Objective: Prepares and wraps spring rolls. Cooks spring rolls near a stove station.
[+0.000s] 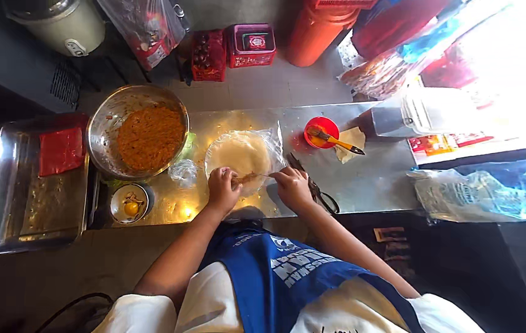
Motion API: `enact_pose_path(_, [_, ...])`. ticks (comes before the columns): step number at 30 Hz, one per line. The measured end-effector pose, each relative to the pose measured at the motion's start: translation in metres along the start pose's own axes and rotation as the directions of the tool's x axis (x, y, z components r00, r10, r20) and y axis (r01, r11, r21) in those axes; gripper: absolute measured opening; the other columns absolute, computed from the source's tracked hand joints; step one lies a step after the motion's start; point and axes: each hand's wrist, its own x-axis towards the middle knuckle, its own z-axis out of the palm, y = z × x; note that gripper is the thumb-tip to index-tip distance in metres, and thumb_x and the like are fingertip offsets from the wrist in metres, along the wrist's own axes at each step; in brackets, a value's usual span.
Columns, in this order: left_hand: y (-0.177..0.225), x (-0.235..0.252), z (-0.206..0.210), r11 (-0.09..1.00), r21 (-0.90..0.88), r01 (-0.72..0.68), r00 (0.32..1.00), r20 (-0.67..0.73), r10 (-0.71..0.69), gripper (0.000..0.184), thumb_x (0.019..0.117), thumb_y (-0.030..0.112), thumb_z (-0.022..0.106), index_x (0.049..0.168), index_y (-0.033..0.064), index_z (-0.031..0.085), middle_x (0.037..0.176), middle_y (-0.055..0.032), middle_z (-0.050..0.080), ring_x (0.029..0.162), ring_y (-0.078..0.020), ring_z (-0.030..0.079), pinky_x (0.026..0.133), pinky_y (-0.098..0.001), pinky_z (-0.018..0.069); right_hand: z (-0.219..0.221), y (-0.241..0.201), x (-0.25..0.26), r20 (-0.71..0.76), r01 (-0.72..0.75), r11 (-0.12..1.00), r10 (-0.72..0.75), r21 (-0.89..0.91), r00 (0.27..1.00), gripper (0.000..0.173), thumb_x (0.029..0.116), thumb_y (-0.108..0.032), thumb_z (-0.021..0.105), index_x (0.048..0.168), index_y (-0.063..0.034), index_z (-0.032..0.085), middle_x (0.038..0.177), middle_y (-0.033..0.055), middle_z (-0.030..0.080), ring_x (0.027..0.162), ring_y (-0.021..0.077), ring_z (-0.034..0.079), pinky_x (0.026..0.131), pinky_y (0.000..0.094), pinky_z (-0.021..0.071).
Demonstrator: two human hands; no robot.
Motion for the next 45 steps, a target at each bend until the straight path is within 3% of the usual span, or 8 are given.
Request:
enact_pose_path(9, [0.039, 0.035, 0.034, 0.968, 0.193, 0.162, 0.987, -0.036, -0.158, 0.04, 0.0817, 0.033, 0.078, 0.115, 0.0123, 0.07, 0.138, -0.016, 0.057, 0.134, -0.0355, 0.048, 0.11, -0.0565, 0.035, 0.012, 0.014, -0.011, -0.03, -0.045, 0.989, 0.05, 0.139, 0.998, 0.033, 0.0993, -0.01, 0.049, 0.116, -0.016, 0.077, 0.112, 0.0157, 0.071, 0.111, 0.034, 0.066, 0.102, 0.0595, 0.0444])
enact_pose_path(15, [0.038, 0.029, 0.037, 0.962, 0.186, 0.2, 0.979, -0.084, -0.187, 0.036, 0.0857, 0.036, 0.076, 0.113, 0.0123, 0.07, 0.138, -0.0166, 0.056, 0.135, -0.0362, 0.046, 0.111, -0.0584, 0.0316, 0.004, 0.026, -0.015, -0.125, -0.05, 0.965, 0.085, 0.258, 0.989, 0.032, 0.1017, -0.012, 0.048, 0.116, -0.0134, 0.076, 0.108, 0.0134, 0.071, 0.104, 0.031, 0.067, 0.096, 0.0587, 0.0472])
enact_pose_path(22, [0.022, 0.021, 0.029, 0.965, 0.138, 0.222, 0.973, -0.094, -0.21, 0.027, 0.0872, 0.032, 0.076, 0.11, 0.0172, 0.073, 0.139, -0.0159, 0.055, 0.137, -0.0372, 0.044, 0.113, -0.0589, 0.0281, -0.042, 0.037, -0.011, -0.09, -0.213, 0.827, 0.301, 0.52, 0.949, 0.03, 0.106, -0.017, 0.05, 0.124, -0.0058, 0.071, 0.122, 0.0154, 0.068, 0.115, 0.0222, 0.064, 0.1, 0.0394, 0.0521])
enact_pose_path(29, [0.008, 0.015, 0.03, 0.989, 0.108, 0.099, 0.994, -0.064, -0.093, 0.028, 0.0888, 0.025, 0.073, 0.116, 0.0259, 0.075, 0.147, -0.0152, 0.052, 0.142, -0.0382, 0.038, 0.115, -0.0607, 0.024, -0.085, 0.071, 0.0, -0.226, -0.282, 0.737, 0.507, 0.615, 0.831, 0.03, 0.1064, -0.014, 0.049, 0.127, -0.0027, 0.067, 0.112, 0.015, 0.068, 0.091, 0.0166, 0.064, 0.082, 0.0349, 0.0525])
enact_pose_path(31, [0.007, 0.016, 0.031, 0.99, 0.126, 0.065, 0.996, -0.066, -0.057, 0.022, 0.0896, 0.025, 0.072, 0.111, 0.0255, 0.077, 0.146, -0.0145, 0.053, 0.142, -0.0384, 0.038, 0.116, -0.0618, 0.0227, -0.088, 0.066, 0.004, -0.225, -0.288, 0.751, 0.499, 0.593, 0.837, 0.029, 0.1066, -0.015, 0.049, 0.127, -0.0037, 0.067, 0.113, 0.0147, 0.068, 0.092, 0.0171, 0.064, 0.083, 0.0352, 0.0522])
enact_pose_path(36, [0.002, 0.015, 0.029, 0.977, 0.21, 0.033, 0.999, -0.032, -0.027, 0.017, 0.0923, 0.031, 0.067, 0.104, 0.0279, 0.079, 0.148, -0.0078, 0.055, 0.147, -0.0355, 0.034, 0.119, -0.0635, 0.0169, -0.08, 0.034, 0.011, -0.062, -0.332, 0.899, 0.363, 0.286, 0.93, 0.032, 0.1086, -0.017, 0.045, 0.129, -0.0091, 0.069, 0.129, 0.0176, 0.066, 0.121, 0.0298, 0.063, 0.104, 0.0486, 0.0494])
enact_pose_path(40, [-0.005, 0.009, 0.022, 0.979, 0.201, 0.018, 0.997, -0.073, -0.003, 0.019, 0.0887, 0.033, 0.07, 0.104, 0.028, 0.079, 0.145, -0.0075, 0.058, 0.146, -0.0352, 0.037, 0.117, -0.0645, 0.0188, -0.062, 0.015, 0.02, -0.059, -0.316, 0.945, 0.321, 0.079, 0.945, 0.034, 0.1052, -0.012, 0.045, 0.126, -0.0134, 0.072, 0.128, 0.0158, 0.067, 0.119, 0.033, 0.065, 0.1, 0.052, 0.0514])
enact_pose_path(45, [-0.013, 0.004, 0.013, 0.984, 0.178, 0.024, 0.996, -0.083, -0.009, 0.023, 0.0866, 0.032, 0.072, 0.108, 0.0288, 0.078, 0.146, -0.0081, 0.056, 0.145, -0.0348, 0.037, 0.117, -0.0636, 0.0204, -0.059, 0.024, 0.021, -0.055, -0.445, 0.895, 0.443, -0.032, 0.895, 0.035, 0.1037, -0.013, 0.044, 0.125, -0.0156, 0.072, 0.13, 0.015, 0.067, 0.119, 0.0342, 0.065, 0.097, 0.0561, 0.0508])
